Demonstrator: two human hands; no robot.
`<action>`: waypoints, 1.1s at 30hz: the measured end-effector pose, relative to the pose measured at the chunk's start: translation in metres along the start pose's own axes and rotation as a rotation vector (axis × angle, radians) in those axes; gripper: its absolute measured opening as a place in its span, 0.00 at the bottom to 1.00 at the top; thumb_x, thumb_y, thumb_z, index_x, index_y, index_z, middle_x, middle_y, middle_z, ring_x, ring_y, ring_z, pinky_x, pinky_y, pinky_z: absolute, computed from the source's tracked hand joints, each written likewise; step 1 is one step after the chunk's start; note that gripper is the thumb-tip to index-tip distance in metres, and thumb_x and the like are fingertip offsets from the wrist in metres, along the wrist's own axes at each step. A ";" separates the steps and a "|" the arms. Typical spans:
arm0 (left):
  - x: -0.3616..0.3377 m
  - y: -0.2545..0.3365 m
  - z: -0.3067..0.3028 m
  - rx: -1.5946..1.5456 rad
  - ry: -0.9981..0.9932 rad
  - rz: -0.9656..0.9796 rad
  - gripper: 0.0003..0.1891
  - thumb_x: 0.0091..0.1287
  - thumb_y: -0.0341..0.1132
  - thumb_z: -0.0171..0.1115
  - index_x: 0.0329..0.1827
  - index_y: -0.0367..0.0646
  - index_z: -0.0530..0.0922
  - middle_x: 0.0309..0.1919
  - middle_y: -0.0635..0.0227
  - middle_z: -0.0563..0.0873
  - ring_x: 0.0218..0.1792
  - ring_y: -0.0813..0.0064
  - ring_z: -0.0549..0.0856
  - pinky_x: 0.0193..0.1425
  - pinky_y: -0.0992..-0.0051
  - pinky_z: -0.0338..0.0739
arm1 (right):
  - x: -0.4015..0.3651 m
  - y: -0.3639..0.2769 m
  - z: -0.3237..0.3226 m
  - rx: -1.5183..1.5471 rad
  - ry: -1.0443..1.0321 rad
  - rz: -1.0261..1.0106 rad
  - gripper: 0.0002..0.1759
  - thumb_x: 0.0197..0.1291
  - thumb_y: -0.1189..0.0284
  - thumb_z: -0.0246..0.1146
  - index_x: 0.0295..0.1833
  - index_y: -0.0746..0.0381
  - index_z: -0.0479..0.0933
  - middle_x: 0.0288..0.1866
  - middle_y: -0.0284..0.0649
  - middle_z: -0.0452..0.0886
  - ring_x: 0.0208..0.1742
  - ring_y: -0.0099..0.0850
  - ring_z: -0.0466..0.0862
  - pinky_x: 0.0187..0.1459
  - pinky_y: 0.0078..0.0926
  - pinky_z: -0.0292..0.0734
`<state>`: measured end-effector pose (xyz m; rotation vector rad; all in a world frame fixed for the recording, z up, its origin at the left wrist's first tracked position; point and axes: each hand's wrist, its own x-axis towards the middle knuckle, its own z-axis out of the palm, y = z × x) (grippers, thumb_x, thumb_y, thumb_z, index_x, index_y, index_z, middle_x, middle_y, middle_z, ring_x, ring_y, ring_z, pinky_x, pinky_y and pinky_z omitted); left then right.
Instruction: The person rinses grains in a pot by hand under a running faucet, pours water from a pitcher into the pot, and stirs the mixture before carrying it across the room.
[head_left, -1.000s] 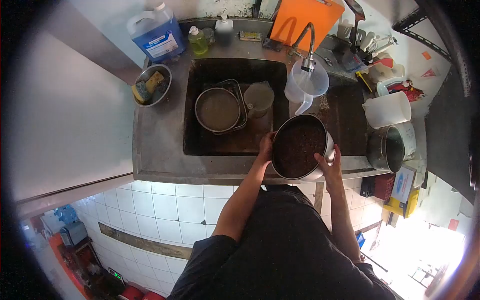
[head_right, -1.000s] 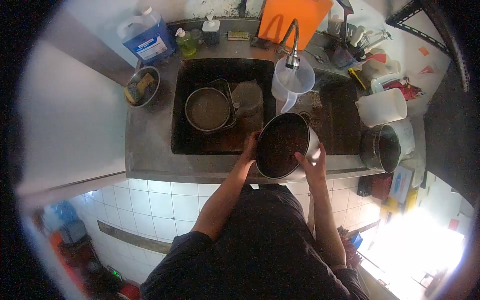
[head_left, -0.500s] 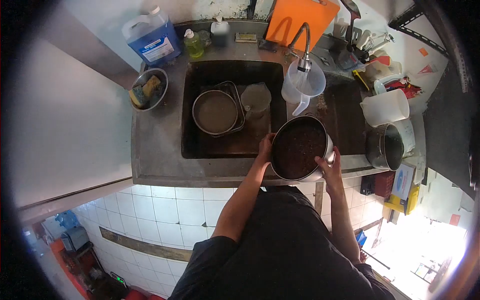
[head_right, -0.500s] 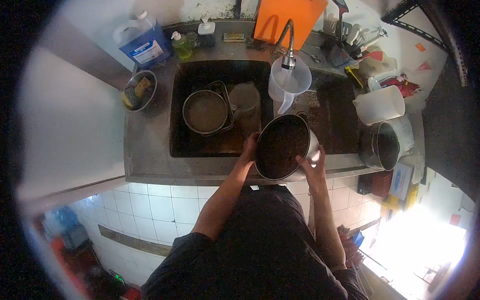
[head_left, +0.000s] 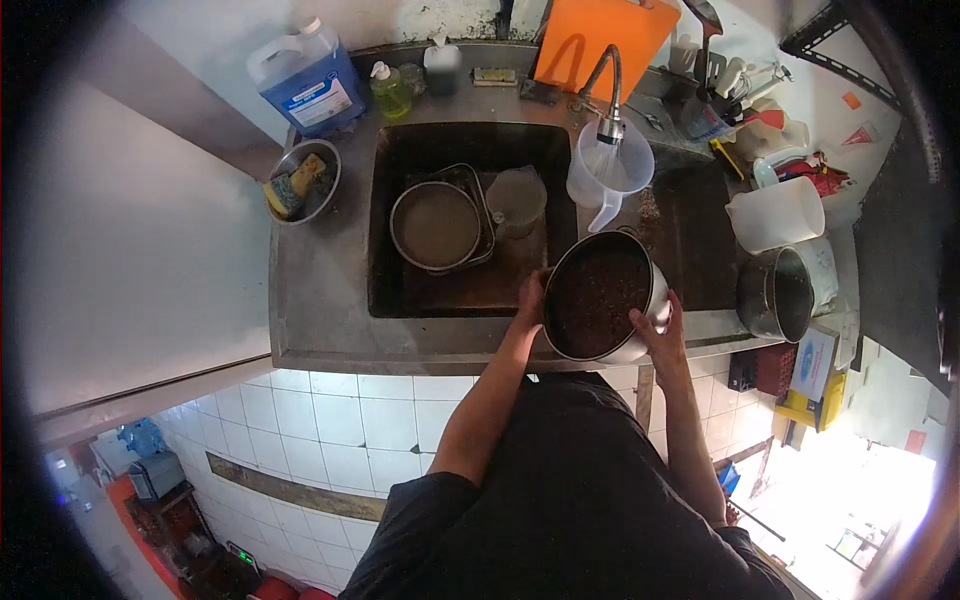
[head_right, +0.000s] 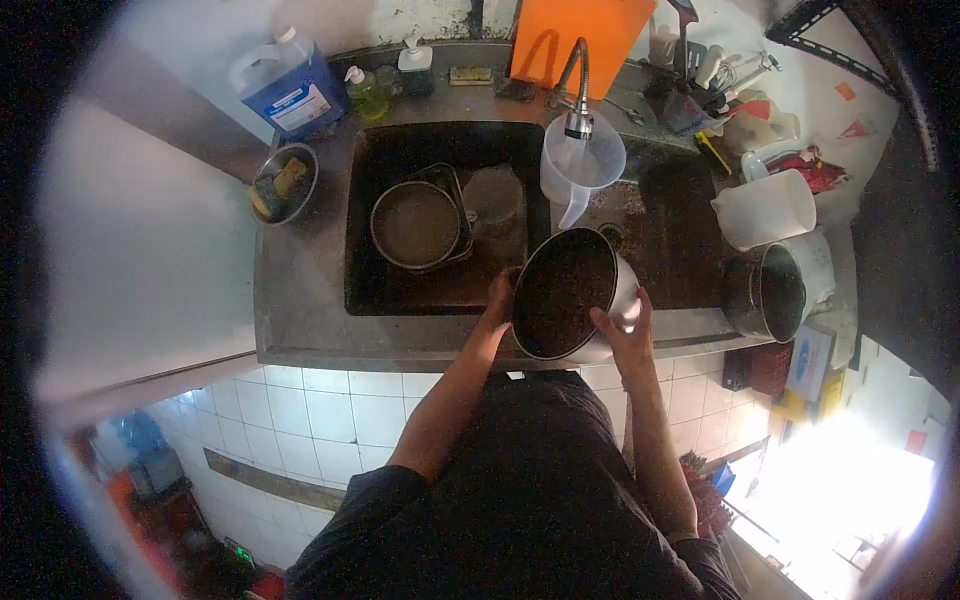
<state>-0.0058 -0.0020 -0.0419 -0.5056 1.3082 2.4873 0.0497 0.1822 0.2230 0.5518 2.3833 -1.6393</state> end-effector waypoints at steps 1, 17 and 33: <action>0.001 -0.001 -0.002 0.127 -0.020 0.049 0.20 0.73 0.40 0.42 0.51 0.35 0.79 0.47 0.57 0.84 0.46 0.67 0.83 0.54 0.67 0.76 | 0.001 0.001 0.000 0.000 -0.002 0.000 0.55 0.51 0.59 0.74 0.75 0.61 0.44 0.67 0.54 0.60 0.63 0.41 0.71 0.58 0.36 0.73; 0.011 -0.019 -0.008 0.083 0.063 0.071 0.14 0.66 0.34 0.59 0.49 0.33 0.78 0.44 0.56 0.84 0.44 0.68 0.84 0.50 0.68 0.77 | 0.005 0.004 0.000 -0.186 -0.001 -0.060 0.61 0.46 0.48 0.73 0.75 0.63 0.44 0.70 0.59 0.56 0.70 0.48 0.61 0.67 0.43 0.62; -0.012 0.010 0.006 -0.145 0.155 -0.058 0.16 0.72 0.38 0.48 0.49 0.34 0.78 0.44 0.60 0.83 0.45 0.69 0.81 0.52 0.69 0.74 | -0.002 -0.006 0.003 -0.261 0.007 -0.047 0.60 0.48 0.51 0.74 0.76 0.61 0.43 0.72 0.58 0.55 0.70 0.41 0.62 0.65 0.37 0.65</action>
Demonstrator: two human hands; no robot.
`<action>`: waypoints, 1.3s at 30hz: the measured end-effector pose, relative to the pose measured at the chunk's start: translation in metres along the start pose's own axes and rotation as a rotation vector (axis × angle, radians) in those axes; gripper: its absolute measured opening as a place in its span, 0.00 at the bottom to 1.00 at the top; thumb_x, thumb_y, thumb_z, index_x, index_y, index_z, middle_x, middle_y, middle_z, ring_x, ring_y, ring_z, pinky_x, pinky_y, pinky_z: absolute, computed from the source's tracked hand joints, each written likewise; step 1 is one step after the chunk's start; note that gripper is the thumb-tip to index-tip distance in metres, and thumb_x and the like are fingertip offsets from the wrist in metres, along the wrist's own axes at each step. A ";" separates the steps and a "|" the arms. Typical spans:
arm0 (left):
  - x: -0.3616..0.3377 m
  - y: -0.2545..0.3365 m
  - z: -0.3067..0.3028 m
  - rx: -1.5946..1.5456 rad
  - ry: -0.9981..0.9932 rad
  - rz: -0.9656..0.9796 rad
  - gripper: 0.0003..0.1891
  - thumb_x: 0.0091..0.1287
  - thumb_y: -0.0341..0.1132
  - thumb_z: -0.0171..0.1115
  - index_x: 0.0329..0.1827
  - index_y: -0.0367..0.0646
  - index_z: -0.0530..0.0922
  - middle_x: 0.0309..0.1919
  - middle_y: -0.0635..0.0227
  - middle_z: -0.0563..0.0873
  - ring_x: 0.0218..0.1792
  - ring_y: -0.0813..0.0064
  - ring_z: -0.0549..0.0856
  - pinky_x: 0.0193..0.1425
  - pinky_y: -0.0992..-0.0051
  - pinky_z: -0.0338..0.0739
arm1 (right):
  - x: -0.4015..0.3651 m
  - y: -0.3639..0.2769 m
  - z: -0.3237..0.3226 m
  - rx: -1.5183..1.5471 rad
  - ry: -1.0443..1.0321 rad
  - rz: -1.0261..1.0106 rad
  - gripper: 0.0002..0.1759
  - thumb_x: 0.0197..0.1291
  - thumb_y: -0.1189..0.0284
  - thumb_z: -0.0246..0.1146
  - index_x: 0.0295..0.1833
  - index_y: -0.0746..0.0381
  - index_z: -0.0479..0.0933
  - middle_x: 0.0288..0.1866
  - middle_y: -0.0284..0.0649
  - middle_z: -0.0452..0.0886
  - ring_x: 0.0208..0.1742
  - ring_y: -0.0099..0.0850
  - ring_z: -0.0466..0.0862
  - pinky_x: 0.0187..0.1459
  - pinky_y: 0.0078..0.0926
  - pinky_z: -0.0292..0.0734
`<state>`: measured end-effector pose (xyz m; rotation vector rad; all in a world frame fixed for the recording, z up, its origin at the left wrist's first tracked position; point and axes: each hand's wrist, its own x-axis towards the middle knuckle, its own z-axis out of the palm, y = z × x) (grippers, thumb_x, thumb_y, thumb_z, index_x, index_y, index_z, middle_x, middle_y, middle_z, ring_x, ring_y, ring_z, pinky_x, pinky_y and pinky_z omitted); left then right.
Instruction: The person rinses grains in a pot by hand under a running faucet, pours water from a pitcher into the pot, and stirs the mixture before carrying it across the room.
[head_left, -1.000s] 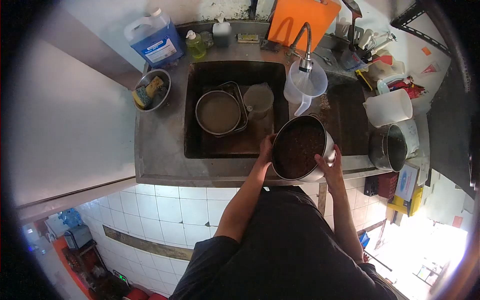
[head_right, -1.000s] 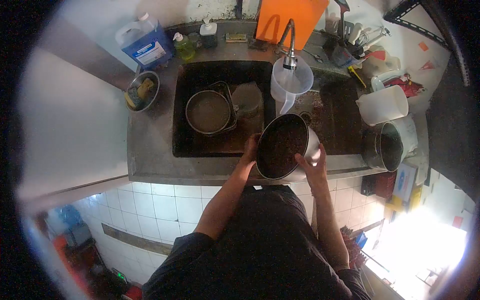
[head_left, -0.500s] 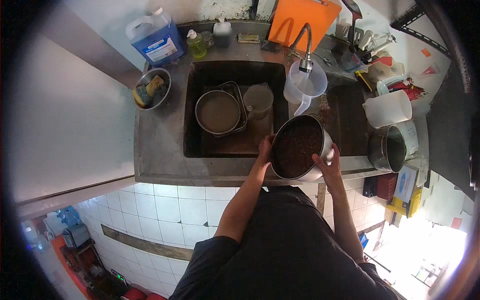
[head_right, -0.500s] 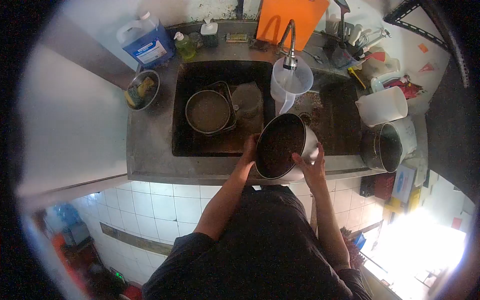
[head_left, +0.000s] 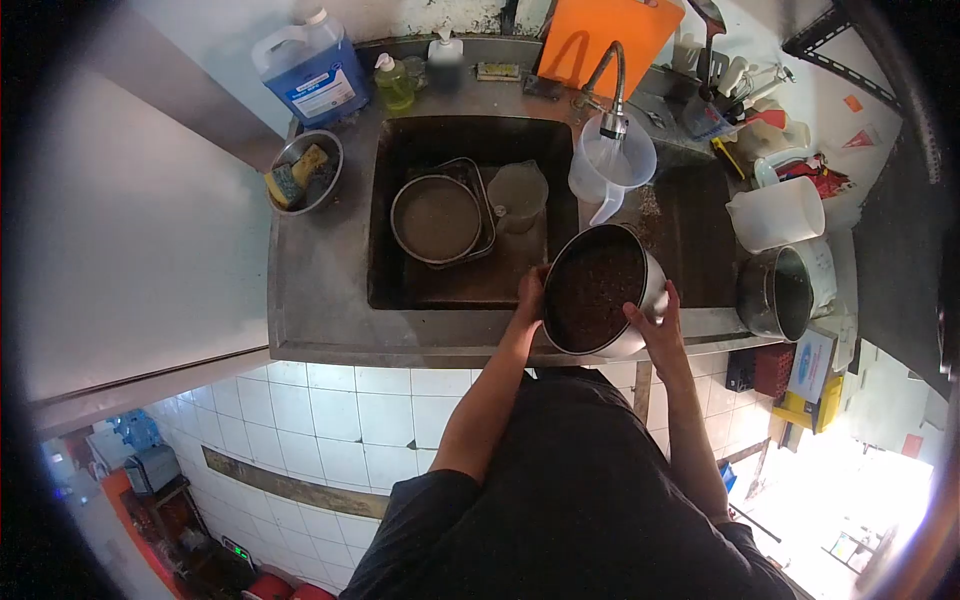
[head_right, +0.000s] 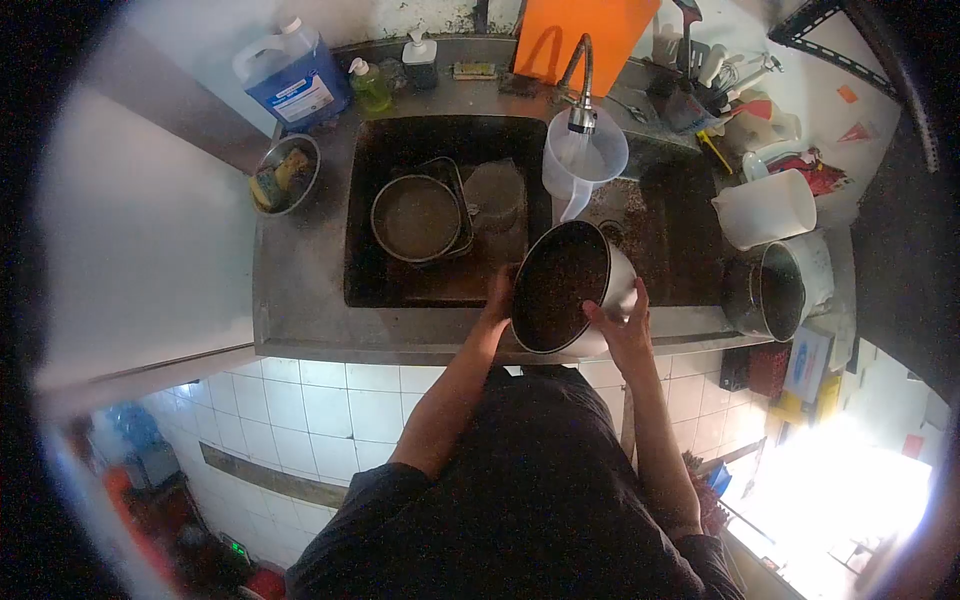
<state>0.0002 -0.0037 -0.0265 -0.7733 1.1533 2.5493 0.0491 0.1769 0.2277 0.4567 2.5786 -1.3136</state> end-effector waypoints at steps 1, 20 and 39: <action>0.020 -0.022 -0.016 -0.031 -0.103 0.027 0.16 0.72 0.38 0.50 0.49 0.34 0.78 0.44 0.60 0.84 0.44 0.69 0.82 0.51 0.69 0.75 | -0.001 -0.003 0.000 -0.001 0.000 -0.001 0.60 0.48 0.51 0.74 0.76 0.61 0.43 0.72 0.58 0.55 0.70 0.41 0.62 0.65 0.37 0.65; 0.021 -0.021 -0.018 0.431 -0.158 0.204 0.17 0.73 0.40 0.48 0.48 0.34 0.78 0.41 0.59 0.84 0.42 0.70 0.82 0.50 0.69 0.76 | -0.008 -0.021 -0.002 -0.089 -0.017 0.041 0.62 0.45 0.45 0.73 0.75 0.62 0.43 0.75 0.52 0.51 0.76 0.46 0.52 0.71 0.42 0.55; 0.000 -0.003 -0.003 -0.082 -0.062 -0.013 0.24 0.73 0.44 0.37 0.49 0.32 0.78 0.43 0.59 0.84 0.43 0.68 0.82 0.51 0.68 0.75 | -0.008 -0.028 -0.004 -0.136 -0.021 0.006 0.68 0.41 0.39 0.71 0.75 0.65 0.41 0.71 0.66 0.51 0.72 0.58 0.57 0.68 0.49 0.60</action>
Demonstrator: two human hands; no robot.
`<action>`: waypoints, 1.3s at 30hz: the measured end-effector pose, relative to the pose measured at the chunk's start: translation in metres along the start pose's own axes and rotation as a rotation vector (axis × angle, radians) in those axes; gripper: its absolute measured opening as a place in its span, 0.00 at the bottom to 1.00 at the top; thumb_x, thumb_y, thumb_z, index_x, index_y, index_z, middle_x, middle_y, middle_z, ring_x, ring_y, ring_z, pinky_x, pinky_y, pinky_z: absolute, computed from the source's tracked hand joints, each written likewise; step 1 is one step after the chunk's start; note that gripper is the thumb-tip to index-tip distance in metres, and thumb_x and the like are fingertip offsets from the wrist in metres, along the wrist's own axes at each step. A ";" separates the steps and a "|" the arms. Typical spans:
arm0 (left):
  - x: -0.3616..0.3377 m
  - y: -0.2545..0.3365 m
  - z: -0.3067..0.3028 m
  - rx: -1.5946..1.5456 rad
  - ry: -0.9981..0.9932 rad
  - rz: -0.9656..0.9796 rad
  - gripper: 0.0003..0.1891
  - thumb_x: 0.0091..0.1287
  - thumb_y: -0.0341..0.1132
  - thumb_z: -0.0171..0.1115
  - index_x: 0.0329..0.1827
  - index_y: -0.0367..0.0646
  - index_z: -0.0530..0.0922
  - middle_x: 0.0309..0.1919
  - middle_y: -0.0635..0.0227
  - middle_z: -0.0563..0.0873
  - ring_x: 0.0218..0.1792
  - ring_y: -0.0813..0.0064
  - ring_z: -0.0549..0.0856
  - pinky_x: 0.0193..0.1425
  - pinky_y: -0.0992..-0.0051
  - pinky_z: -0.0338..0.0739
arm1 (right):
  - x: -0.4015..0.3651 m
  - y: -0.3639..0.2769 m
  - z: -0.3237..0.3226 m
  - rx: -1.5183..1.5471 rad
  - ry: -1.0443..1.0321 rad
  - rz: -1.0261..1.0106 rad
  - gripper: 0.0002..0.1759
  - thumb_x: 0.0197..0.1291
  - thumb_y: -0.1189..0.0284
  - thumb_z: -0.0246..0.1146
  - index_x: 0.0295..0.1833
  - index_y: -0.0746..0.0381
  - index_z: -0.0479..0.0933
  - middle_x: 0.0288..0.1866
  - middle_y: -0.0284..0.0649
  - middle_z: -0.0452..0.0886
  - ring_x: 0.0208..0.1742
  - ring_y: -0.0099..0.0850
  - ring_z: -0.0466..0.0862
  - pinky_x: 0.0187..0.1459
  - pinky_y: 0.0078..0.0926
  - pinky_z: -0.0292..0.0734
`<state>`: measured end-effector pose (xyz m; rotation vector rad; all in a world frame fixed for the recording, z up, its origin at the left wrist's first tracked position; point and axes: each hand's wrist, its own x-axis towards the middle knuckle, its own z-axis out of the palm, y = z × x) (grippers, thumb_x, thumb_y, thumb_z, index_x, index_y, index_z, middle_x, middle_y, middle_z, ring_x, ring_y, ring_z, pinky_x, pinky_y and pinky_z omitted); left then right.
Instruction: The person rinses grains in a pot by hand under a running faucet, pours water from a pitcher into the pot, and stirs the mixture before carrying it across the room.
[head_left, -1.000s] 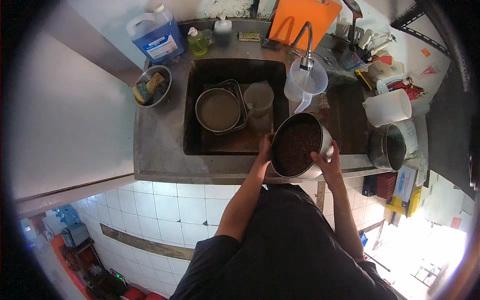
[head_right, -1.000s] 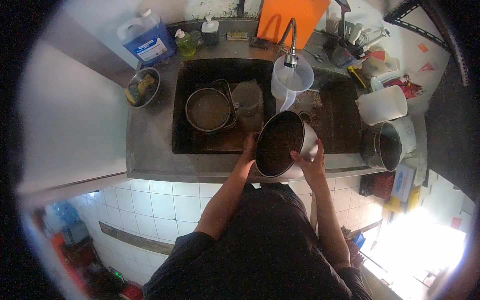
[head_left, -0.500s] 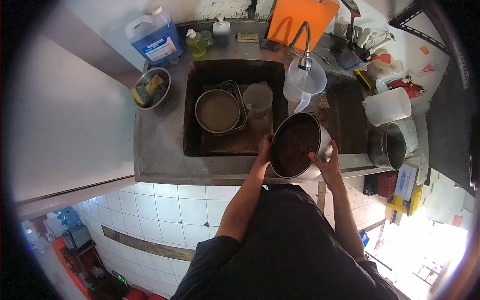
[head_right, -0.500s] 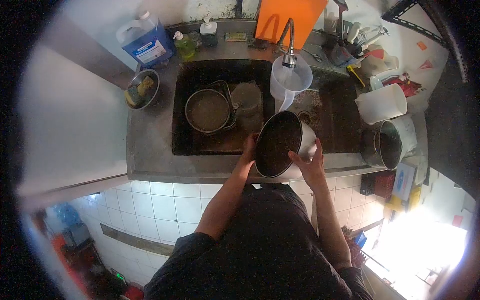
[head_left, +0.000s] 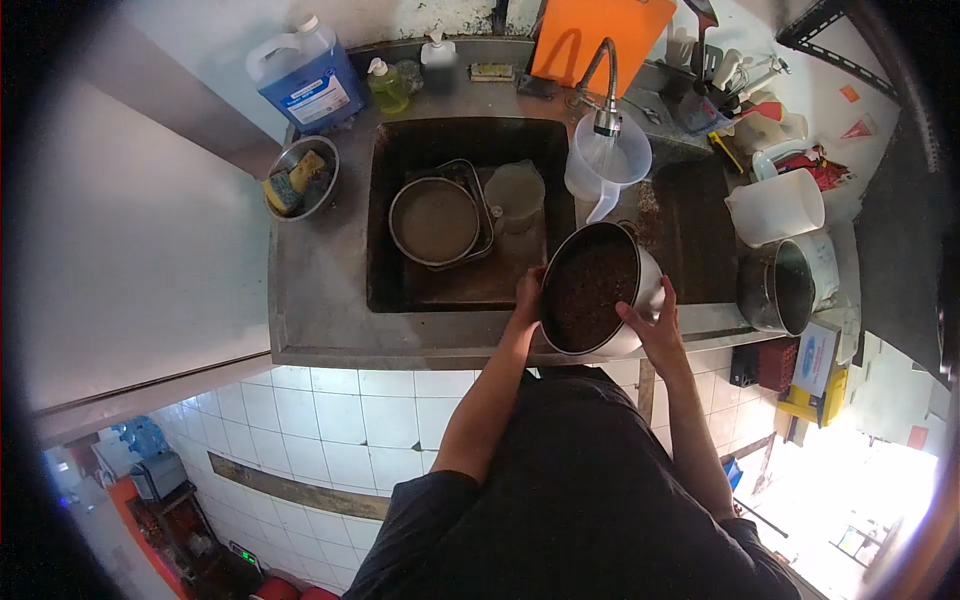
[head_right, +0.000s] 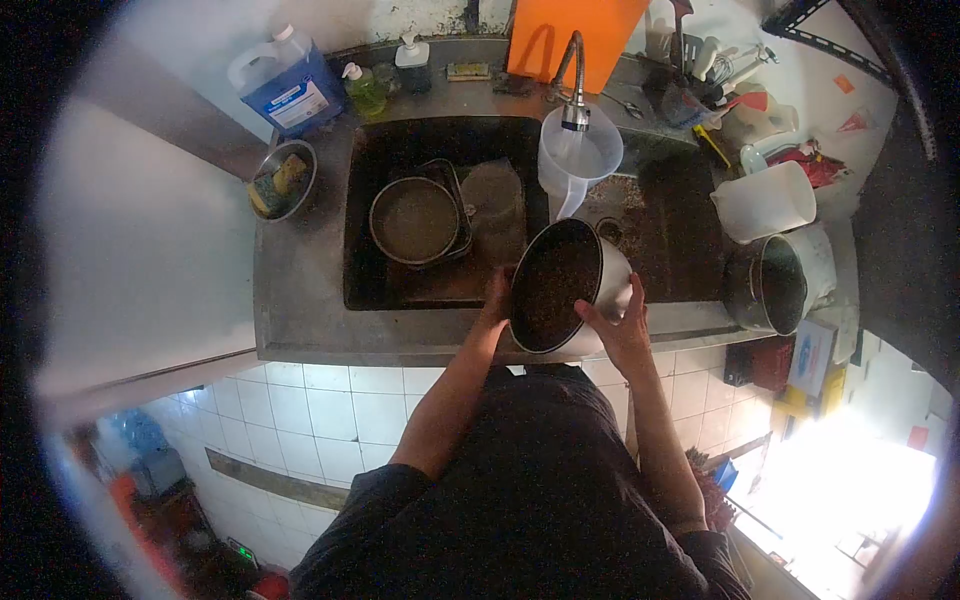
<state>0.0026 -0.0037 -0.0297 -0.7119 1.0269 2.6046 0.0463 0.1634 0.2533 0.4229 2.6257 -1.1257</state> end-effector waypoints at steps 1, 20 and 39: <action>-0.006 0.003 0.003 0.056 -0.021 0.046 0.25 0.73 0.43 0.36 0.48 0.32 0.78 0.42 0.59 0.84 0.42 0.68 0.82 0.50 0.68 0.75 | 0.000 0.000 0.000 0.001 -0.001 0.001 0.68 0.41 0.39 0.71 0.75 0.65 0.41 0.71 0.66 0.51 0.72 0.58 0.57 0.68 0.49 0.60; 0.019 -0.028 -0.014 0.261 0.060 0.197 0.16 0.71 0.37 0.49 0.51 0.35 0.78 0.45 0.59 0.84 0.45 0.68 0.82 0.52 0.70 0.76 | 0.009 0.043 -0.019 0.029 -0.154 0.052 0.63 0.47 0.52 0.71 0.76 0.64 0.35 0.73 0.63 0.52 0.71 0.53 0.61 0.67 0.46 0.63; -0.094 0.118 0.178 0.724 -0.440 0.166 0.16 0.74 0.36 0.47 0.62 0.43 0.69 0.49 0.57 0.80 0.54 0.70 0.79 0.55 0.66 0.75 | 0.015 0.129 -0.009 0.902 -0.240 0.394 0.39 0.53 0.82 0.53 0.73 0.55 0.55 0.51 0.41 0.75 0.44 0.32 0.76 0.48 0.32 0.77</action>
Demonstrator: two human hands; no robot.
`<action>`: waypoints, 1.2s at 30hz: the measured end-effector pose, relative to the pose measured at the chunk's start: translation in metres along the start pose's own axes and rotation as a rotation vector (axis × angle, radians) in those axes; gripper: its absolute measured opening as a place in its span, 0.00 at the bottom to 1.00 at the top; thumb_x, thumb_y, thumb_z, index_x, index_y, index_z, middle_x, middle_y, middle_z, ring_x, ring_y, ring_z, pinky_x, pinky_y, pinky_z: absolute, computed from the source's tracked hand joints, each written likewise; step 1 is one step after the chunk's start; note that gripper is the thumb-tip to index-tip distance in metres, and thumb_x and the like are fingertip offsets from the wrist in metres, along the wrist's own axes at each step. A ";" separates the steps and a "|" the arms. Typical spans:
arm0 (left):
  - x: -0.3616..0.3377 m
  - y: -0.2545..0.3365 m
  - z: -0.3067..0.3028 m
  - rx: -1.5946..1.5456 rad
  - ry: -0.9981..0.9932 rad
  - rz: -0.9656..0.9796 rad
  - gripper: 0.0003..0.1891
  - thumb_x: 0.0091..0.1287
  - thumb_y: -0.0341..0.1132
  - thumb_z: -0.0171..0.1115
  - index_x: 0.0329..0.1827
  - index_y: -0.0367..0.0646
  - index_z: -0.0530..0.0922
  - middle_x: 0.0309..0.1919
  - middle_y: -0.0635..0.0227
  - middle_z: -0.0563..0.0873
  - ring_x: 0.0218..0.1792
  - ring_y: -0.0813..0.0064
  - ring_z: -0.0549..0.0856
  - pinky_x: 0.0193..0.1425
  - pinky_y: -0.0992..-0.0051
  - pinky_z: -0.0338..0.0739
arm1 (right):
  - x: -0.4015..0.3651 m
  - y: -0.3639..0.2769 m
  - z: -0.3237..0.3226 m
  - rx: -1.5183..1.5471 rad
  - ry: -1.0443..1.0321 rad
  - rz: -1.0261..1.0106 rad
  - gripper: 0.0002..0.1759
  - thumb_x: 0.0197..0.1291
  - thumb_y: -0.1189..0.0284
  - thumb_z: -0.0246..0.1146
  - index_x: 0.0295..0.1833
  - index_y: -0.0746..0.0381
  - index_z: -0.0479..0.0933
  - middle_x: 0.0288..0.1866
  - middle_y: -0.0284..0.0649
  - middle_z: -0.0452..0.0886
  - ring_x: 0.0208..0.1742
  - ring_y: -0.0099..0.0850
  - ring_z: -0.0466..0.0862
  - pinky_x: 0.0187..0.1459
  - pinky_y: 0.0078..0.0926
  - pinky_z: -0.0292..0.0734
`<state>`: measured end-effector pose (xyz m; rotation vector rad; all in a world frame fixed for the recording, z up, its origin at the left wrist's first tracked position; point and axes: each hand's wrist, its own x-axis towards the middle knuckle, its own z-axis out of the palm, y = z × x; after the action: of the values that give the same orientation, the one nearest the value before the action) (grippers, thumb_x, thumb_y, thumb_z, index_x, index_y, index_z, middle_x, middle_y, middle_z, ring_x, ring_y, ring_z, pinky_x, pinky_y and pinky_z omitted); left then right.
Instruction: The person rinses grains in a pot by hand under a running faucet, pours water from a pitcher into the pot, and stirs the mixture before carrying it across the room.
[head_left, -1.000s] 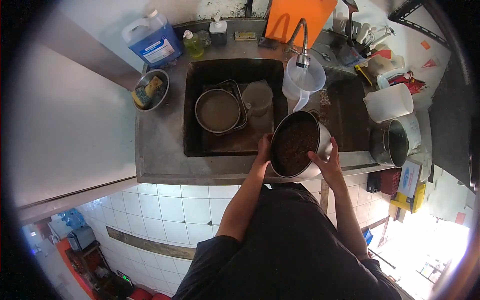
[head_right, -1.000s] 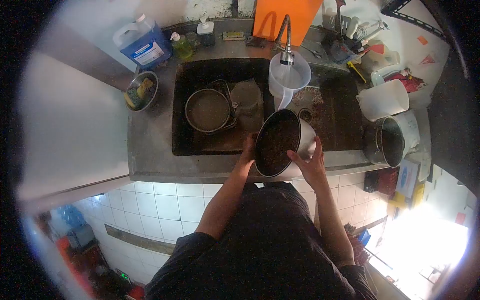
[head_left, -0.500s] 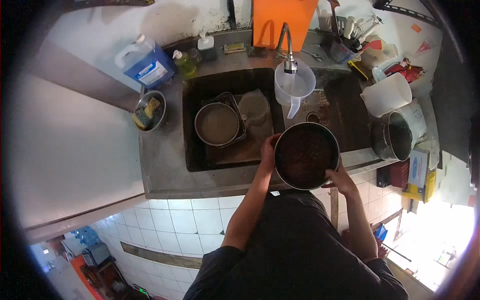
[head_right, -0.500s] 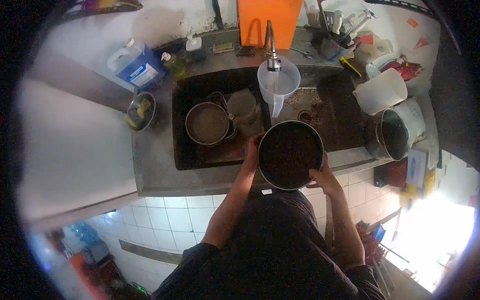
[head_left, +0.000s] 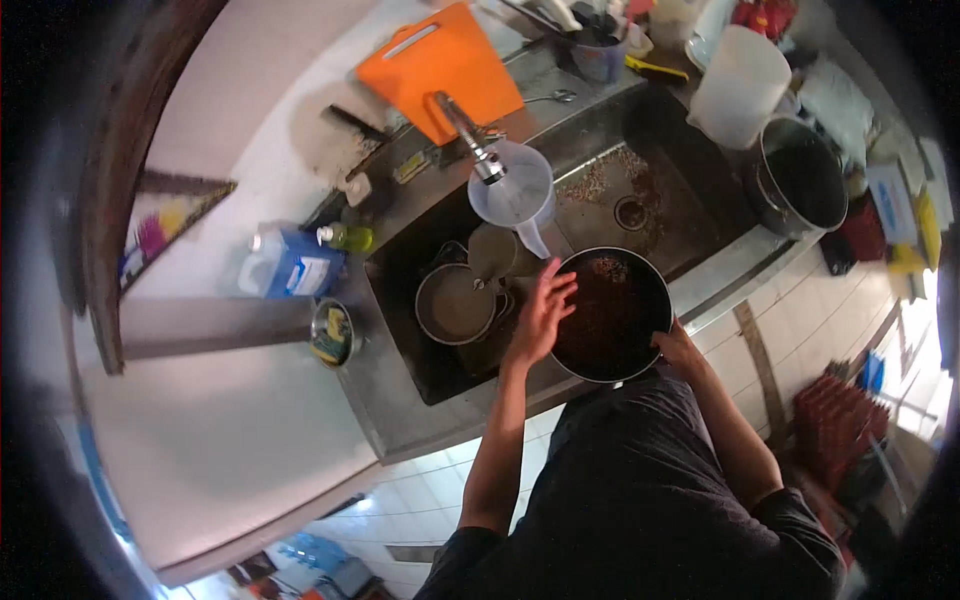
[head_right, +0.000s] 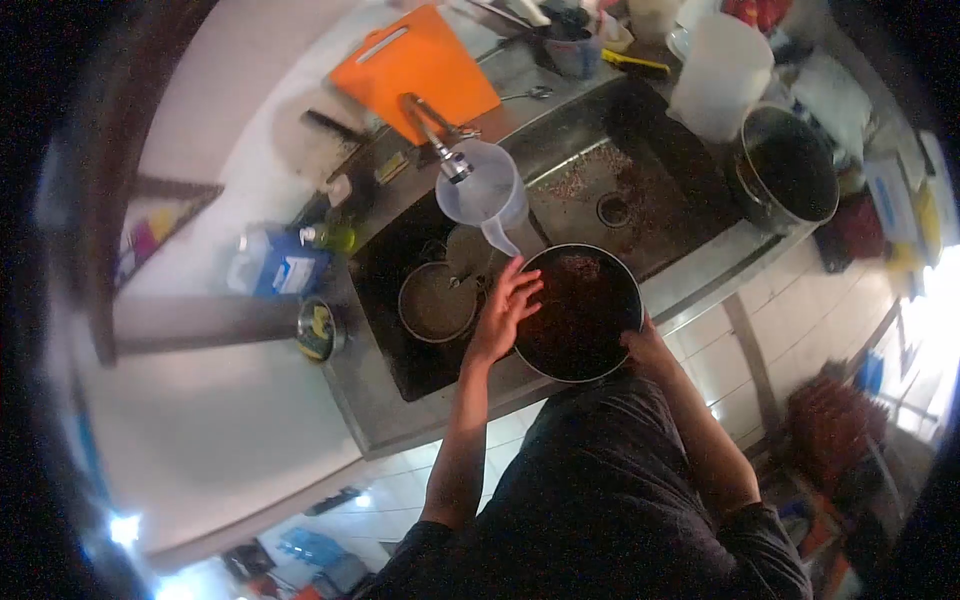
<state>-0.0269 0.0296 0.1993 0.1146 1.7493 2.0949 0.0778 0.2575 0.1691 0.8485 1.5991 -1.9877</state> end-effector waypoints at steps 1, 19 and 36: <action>-0.001 0.007 0.005 0.030 -0.021 -0.022 0.16 0.74 0.36 0.47 0.62 0.43 0.69 0.49 0.57 0.80 0.54 0.70 0.79 0.55 0.66 0.75 | 0.038 0.049 -0.018 -0.043 -0.001 -0.010 0.42 0.51 0.84 0.53 0.74 0.55 0.51 0.55 0.47 0.75 0.52 0.40 0.77 0.52 0.37 0.76; 0.009 -0.025 0.062 1.129 -0.018 -0.096 0.16 0.64 0.19 0.56 0.54 0.37 0.76 0.51 0.55 0.82 0.50 0.66 0.84 0.43 0.71 0.84 | 0.032 0.007 -0.040 -0.310 -0.103 -0.202 0.51 0.55 0.69 0.63 0.75 0.65 0.35 0.58 0.71 0.62 0.51 0.70 0.73 0.53 0.54 0.74; -0.036 -0.052 0.027 0.958 0.106 0.121 0.19 0.49 0.28 0.70 0.47 0.46 0.82 0.45 0.68 0.84 0.49 0.68 0.81 0.54 0.64 0.72 | 0.053 -0.044 -0.021 -0.730 -0.066 0.115 0.33 0.53 0.72 0.66 0.64 0.67 0.65 0.58 0.55 0.75 0.59 0.47 0.76 0.61 0.40 0.69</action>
<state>0.0280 0.0489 0.1622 0.3828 2.7074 1.1606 0.0142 0.2891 0.1594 0.5512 1.9745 -1.1811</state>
